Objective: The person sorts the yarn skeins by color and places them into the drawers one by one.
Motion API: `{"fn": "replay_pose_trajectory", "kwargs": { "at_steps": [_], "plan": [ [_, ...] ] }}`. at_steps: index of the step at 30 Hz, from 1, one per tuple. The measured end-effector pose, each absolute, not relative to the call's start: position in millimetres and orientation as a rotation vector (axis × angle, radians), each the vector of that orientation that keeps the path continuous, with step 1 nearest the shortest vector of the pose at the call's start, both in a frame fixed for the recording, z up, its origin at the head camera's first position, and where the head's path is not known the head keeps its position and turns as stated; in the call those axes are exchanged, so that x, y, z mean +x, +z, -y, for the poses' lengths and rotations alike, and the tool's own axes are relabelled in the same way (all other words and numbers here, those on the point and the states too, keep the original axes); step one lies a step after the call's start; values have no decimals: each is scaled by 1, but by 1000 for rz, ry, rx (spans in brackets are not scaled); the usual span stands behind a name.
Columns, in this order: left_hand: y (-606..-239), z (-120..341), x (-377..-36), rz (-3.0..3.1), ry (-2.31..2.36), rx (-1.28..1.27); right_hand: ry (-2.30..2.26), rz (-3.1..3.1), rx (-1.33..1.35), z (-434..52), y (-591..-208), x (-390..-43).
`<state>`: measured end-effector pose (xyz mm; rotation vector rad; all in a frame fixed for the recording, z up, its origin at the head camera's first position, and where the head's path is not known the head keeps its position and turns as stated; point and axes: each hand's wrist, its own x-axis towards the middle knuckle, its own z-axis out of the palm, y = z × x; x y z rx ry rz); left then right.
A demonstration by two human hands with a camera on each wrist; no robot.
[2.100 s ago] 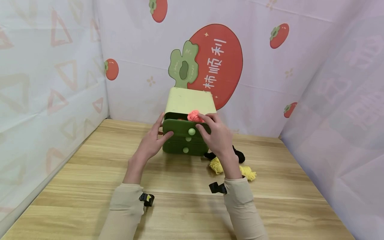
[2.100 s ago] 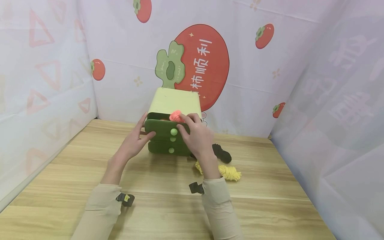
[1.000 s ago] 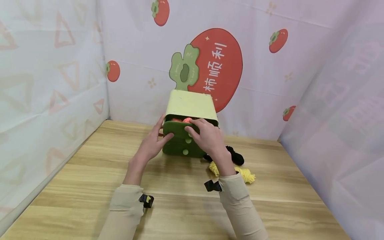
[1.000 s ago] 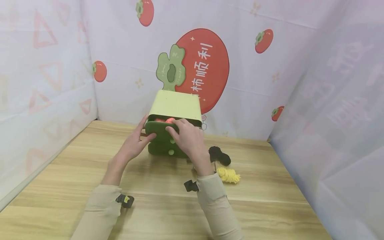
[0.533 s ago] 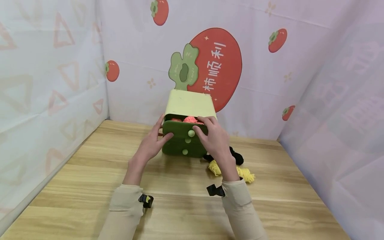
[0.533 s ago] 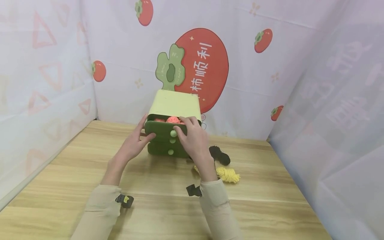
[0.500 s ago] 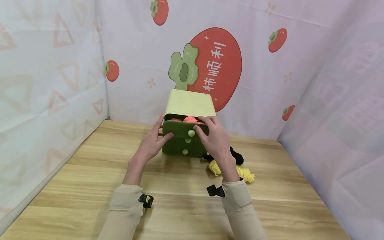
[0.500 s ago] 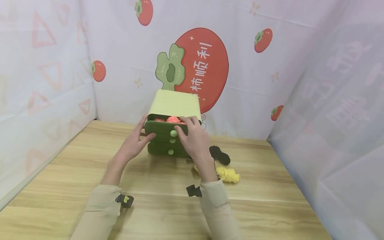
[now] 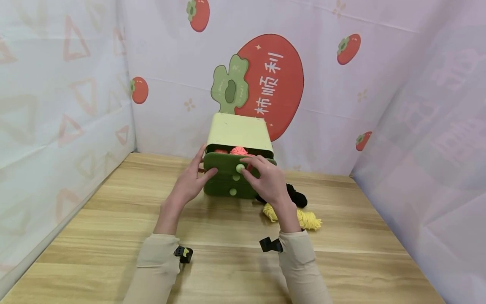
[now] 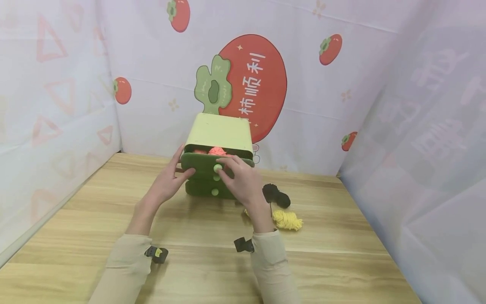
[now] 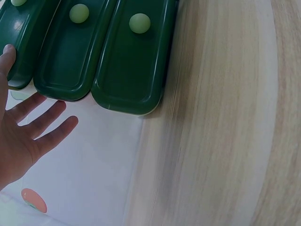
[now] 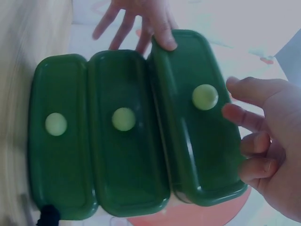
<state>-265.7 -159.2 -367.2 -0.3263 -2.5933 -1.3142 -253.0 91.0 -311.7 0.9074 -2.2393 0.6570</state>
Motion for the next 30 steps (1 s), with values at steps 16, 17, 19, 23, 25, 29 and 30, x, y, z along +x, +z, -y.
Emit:
{"fn": "replay_pose_trajectory", "kwargs": {
  "at_steps": [16, 17, 19, 23, 25, 29, 30],
  "plan": [
    [-367, 159, -266, 2609, -1304, -317, 585, 2314, 915, -90, -323, -264],
    [-367, 159, -266, 2609, -1301, -315, 583, 2309, 911, -91, -323, -264],
    [-368, 158, -266, 2606, -1301, -314, 580, 2295, 908, -90, -324, -265],
    [-369, 158, -267, 2604, -1299, -307, 582, 2268, 907, -91, -327, -267],
    [-369, 158, -267, 2600, -1298, -306, 586, 2252, 911, -90, -328, -269],
    [-368, 158, -268, 2591, -1302, -308, 598, 2227, 925, -90, -329, -273],
    [-368, 158, -268, 2589, -1301, -310, 598, 2224, 925, -90, -330, -274]
  ]
}}
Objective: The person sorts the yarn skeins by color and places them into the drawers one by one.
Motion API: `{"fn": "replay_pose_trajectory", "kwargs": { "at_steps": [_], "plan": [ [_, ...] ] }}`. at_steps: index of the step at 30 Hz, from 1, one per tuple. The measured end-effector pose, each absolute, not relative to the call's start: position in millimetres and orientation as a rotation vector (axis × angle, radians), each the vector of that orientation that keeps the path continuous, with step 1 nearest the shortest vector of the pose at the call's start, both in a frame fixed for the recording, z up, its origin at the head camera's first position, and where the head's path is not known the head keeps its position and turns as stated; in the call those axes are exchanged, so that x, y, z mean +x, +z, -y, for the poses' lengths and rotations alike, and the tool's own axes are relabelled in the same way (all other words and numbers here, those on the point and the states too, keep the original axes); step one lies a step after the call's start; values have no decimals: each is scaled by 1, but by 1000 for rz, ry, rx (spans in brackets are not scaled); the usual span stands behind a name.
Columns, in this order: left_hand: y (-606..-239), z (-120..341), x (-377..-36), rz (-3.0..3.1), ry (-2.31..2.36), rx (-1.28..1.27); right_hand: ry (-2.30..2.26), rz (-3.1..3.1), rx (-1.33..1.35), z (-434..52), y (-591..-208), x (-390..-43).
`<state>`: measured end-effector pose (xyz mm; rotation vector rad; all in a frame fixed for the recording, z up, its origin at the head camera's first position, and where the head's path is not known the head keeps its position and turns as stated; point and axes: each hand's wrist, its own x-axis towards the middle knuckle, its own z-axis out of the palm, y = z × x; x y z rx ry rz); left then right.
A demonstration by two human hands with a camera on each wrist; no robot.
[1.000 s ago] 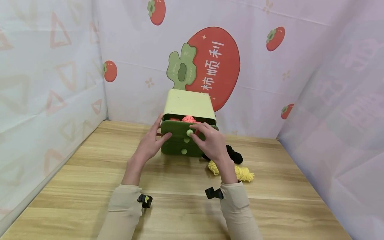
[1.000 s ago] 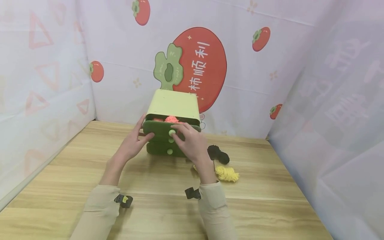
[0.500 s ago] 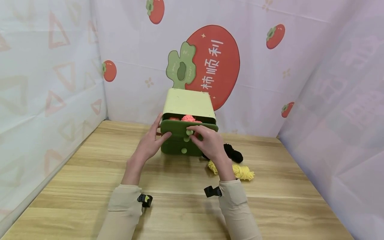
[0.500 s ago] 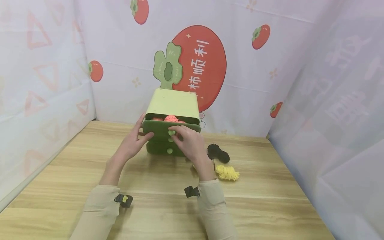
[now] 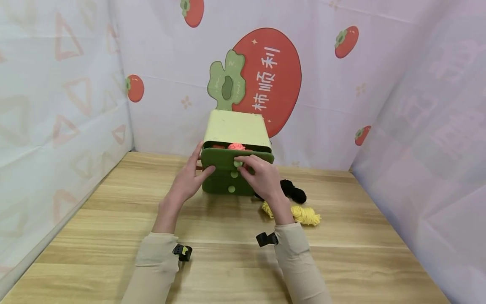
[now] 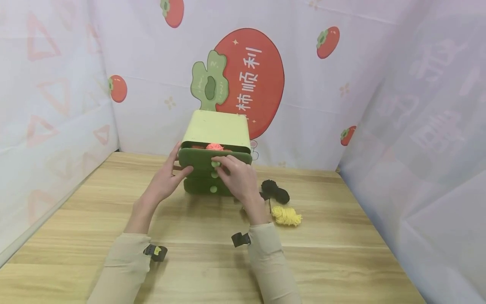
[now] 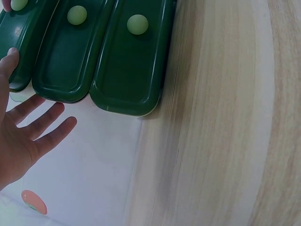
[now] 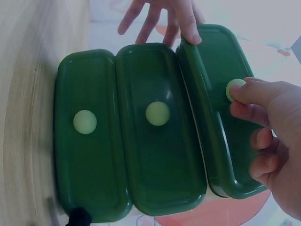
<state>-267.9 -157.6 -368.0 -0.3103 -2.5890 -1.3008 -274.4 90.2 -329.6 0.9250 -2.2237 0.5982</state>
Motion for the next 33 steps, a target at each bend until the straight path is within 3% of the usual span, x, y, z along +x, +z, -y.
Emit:
{"fn": "replay_pose_trajectory", "kwargs": {
  "at_steps": [33],
  "plan": [
    [-369, 157, -270, 2555, -1252, -375, 764, 2048, 701, -72, -352, -296]
  ]
}}
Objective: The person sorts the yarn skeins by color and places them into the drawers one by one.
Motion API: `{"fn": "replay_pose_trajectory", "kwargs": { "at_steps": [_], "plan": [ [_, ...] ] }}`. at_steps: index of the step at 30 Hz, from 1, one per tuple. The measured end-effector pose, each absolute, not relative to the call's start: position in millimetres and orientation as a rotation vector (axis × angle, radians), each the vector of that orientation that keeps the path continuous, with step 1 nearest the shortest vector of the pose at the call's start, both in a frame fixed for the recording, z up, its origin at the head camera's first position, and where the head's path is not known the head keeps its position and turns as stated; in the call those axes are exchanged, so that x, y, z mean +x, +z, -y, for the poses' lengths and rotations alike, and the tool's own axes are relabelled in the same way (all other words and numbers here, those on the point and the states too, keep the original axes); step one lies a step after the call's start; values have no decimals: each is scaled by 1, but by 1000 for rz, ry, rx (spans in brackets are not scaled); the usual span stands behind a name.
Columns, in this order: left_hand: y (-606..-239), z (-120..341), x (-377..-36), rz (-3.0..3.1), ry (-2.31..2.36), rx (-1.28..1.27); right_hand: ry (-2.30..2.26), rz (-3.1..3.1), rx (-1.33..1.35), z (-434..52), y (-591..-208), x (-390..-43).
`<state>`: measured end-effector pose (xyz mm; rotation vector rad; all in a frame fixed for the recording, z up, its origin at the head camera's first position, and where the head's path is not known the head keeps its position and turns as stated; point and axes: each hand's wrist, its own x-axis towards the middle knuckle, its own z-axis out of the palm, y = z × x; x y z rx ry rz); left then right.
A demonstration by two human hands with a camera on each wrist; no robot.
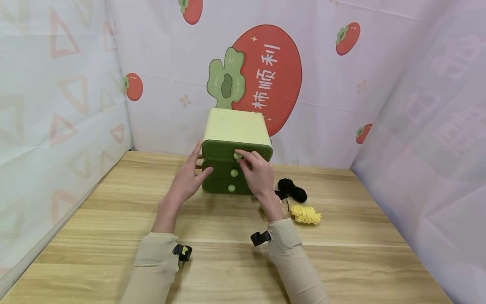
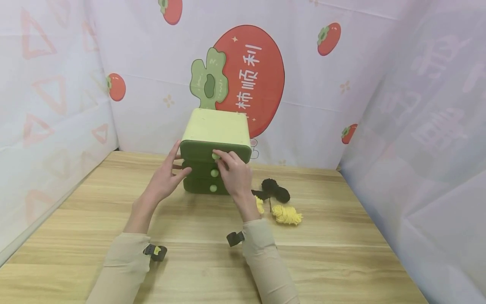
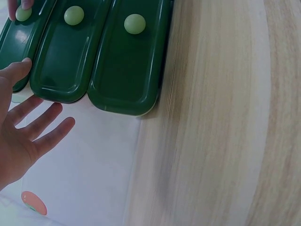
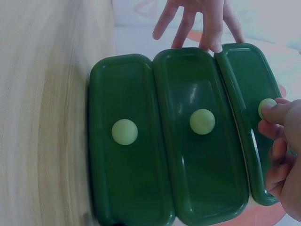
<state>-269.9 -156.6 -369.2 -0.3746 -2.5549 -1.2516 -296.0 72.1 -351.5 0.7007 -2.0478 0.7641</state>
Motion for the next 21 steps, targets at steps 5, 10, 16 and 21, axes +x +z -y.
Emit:
{"fn": "replay_pose_trajectory", "kwargs": {
  "at_steps": [5, 10, 16, 21],
  "plan": [
    [-370, 156, -271, 2538, -1251, -391, 801, 2084, 651, -71, -353, -298],
    [-371, 155, -272, 2542, -1241, -386, 828, 2098, 648, -70, -352, -298],
    [-371, 155, -272, 2548, -1240, -384, 847, 2033, 817, -77, -354, -301],
    [-371, 156, -272, 2546, -1240, -381, 831, 1979, 1000, -84, -357, -305]
  ]
}}
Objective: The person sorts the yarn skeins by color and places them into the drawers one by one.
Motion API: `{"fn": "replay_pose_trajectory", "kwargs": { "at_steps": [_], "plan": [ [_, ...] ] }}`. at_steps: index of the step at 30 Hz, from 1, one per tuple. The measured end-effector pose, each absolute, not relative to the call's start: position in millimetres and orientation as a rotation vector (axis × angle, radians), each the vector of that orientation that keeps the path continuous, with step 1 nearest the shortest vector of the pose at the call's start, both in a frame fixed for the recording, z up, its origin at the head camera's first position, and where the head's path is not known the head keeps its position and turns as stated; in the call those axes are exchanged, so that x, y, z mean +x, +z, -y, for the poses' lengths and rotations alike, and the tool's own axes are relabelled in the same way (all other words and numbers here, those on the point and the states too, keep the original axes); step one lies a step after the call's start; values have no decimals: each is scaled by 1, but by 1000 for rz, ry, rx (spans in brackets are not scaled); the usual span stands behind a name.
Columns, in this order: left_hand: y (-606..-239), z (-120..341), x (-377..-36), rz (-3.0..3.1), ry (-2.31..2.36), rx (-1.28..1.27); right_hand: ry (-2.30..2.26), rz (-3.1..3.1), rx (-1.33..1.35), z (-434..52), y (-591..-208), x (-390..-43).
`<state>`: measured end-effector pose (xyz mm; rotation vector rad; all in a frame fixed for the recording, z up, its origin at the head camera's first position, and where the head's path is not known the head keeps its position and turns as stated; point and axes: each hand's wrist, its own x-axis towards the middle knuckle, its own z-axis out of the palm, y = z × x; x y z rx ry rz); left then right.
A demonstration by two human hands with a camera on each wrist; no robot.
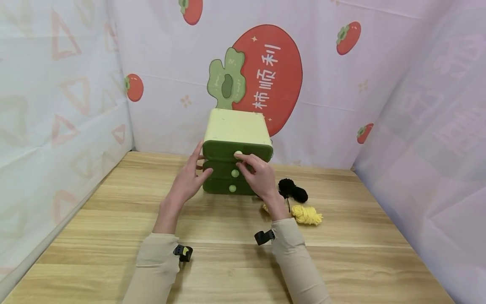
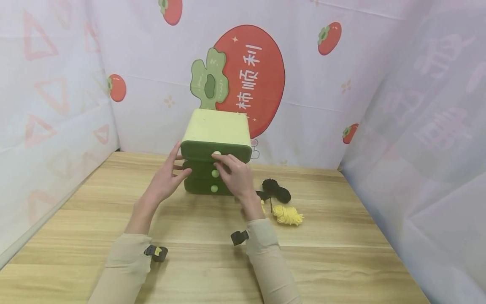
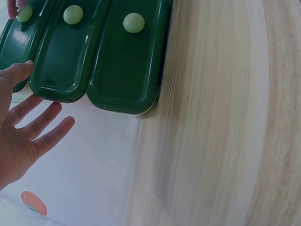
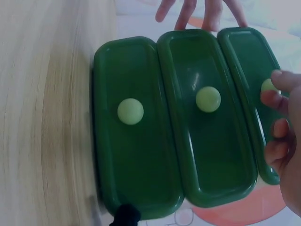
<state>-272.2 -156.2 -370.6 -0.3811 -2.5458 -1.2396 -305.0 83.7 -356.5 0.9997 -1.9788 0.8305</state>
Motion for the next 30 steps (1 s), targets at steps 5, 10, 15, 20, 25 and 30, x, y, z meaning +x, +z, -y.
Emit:
{"fn": "replay_pose_trajectory", "kwargs": {
  "at_steps": [5, 10, 15, 20, 25, 30],
  "plan": [
    [-370, 159, -271, 2538, -1233, -376, 739, 2091, 1062, -85, -360, -307],
    [-371, 161, -270, 2540, -1229, -372, 677, 2238, 1045, -86, -366, -307],
    [-369, 159, -270, 2542, -1225, -382, 638, 2381, 1020, -87, -372, -308],
    [-368, 158, -271, 2549, -1218, -374, 659, 2407, 1000, -88, -378, -310],
    [-368, 158, -271, 2552, -1217, -377, 634, 2430, 965, -87, -383, -312],
    [-369, 156, -271, 2555, -1220, -374, 559, 2436, 959, -86, -381, -308]
  ]
}}
